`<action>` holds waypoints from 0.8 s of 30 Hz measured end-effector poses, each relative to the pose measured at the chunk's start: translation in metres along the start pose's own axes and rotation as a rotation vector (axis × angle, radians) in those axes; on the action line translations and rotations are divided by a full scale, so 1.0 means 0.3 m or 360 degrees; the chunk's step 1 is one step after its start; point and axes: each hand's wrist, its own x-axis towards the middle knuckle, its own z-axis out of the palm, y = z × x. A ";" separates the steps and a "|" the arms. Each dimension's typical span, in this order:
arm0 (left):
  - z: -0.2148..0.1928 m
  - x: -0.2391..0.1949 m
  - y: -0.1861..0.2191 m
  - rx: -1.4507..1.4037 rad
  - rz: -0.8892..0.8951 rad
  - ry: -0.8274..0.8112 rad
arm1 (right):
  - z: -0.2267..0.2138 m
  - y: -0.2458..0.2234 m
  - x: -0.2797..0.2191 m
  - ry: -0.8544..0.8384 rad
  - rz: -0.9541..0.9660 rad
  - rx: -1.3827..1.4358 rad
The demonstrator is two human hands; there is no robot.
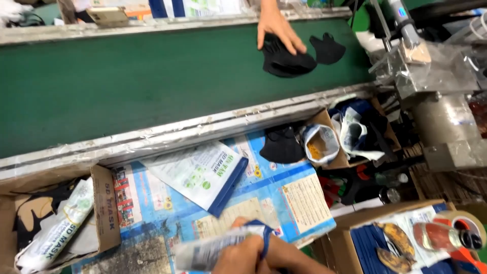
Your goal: Packing face masks into plastic protective sleeves on a production line.
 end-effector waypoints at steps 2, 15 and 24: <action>-0.080 0.015 0.048 0.0040 0.0168 0.0081 | 0.033 -0.099 0.012 0.0110 0.0285 0.0239; -0.482 0.031 0.207 -0.0028 0.0327 -0.0262 | 0.008 -0.079 -0.068 0.0119 -0.1339 -0.1148; -0.210 0.039 0.047 -0.0014 0.0857 -0.0035 | -0.054 0.054 -0.046 -0.0053 -0.0494 -0.0651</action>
